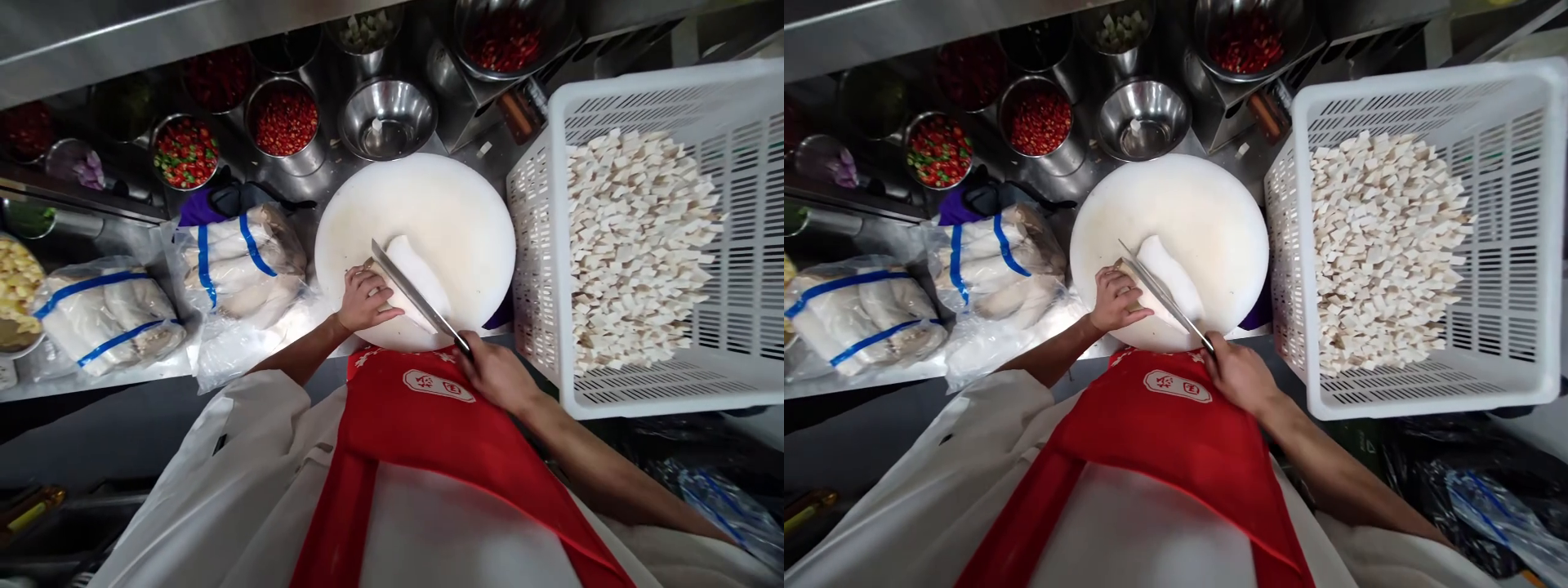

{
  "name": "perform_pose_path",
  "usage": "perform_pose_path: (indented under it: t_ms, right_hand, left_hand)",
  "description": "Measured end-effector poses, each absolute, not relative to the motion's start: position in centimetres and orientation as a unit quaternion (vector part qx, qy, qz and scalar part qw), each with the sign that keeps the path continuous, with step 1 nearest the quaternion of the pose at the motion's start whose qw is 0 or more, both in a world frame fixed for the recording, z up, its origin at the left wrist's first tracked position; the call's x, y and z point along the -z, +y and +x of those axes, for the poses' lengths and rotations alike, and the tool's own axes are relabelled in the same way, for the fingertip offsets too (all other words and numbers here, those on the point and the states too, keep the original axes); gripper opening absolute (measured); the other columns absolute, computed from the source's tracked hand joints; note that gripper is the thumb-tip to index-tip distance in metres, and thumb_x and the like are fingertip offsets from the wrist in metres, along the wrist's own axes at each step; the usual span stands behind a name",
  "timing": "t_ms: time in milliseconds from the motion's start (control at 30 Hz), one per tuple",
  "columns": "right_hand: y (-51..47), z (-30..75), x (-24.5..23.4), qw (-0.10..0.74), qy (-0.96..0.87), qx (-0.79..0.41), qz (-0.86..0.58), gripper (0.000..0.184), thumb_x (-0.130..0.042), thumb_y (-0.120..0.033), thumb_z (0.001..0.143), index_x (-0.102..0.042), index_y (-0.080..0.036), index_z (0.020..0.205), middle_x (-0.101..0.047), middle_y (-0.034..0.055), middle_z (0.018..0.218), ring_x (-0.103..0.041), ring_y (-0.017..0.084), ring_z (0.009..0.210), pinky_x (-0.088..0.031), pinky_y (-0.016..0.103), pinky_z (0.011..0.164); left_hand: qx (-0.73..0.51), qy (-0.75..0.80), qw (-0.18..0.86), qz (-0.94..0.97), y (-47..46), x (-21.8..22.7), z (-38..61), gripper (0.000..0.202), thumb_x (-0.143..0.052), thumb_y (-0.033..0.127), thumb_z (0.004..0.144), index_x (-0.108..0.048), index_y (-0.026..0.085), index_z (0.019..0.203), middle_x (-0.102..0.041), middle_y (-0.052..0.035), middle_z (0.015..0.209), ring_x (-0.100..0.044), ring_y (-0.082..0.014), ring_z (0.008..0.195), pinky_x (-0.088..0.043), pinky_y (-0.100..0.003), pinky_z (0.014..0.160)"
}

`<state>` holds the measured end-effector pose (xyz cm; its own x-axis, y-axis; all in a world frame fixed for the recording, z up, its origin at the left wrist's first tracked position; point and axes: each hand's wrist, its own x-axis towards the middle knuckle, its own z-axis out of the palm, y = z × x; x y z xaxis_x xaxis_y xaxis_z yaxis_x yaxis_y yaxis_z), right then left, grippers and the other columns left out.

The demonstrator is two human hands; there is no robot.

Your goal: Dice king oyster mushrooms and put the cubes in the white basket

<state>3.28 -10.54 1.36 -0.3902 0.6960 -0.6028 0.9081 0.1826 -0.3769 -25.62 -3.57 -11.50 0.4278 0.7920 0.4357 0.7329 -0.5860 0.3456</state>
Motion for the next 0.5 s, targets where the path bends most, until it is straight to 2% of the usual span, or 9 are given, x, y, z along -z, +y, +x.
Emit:
perform_pose_path:
  t_ms: [200, 333, 500]
  right_hand:
    - [-10.8, 3.4, -6.2, 0.061, 0.801, 0.319, 0.502, 0.03, -0.034, -0.03, 0.101, -0.047, -0.016, 0.125, -0.074, 0.0103, 0.096, -0.072, 0.027, 0.078, -0.047, 0.033, 0.062]
    - [-11.5, 3.6, -7.7, 0.059, 0.809, 0.31, 0.495, 0.029, -0.036, -0.028, 0.1, -0.047, -0.017, 0.124, -0.074, 0.0089, 0.092, -0.072, 0.026, 0.074, -0.048, 0.033, 0.058]
    - [-11.9, 3.2, -7.9, 0.062, 0.803, 0.309, 0.505, 0.027, -0.037, -0.028, 0.101, -0.049, -0.018, 0.122, -0.074, 0.0076, 0.092, -0.072, 0.024, 0.067, -0.047, 0.032, 0.055]
  left_hand:
    - [-0.318, 0.435, 0.018, 0.842, -3.8, 11.5, -25.9, 0.049, -0.066, 0.072, 0.074, -0.061, 0.026, 0.087, -0.063, -0.0043, 0.092, -0.053, -0.0235, 0.094, -0.035, -0.046, 0.091]
    - [-0.313, 0.446, 0.048, 0.837, -3.8, 12.0, -25.8, 0.05, -0.065, 0.074, 0.074, -0.061, 0.026, 0.086, -0.063, -0.0042, 0.091, -0.052, -0.0241, 0.095, -0.034, -0.046, 0.088]
    - [-0.363, 0.423, 0.016, 0.83, -3.6, 11.7, -25.6, 0.046, -0.066, 0.07, 0.076, -0.06, 0.026, 0.088, -0.061, -0.0045, 0.093, -0.05, -0.0239, 0.096, -0.035, -0.044, 0.087]
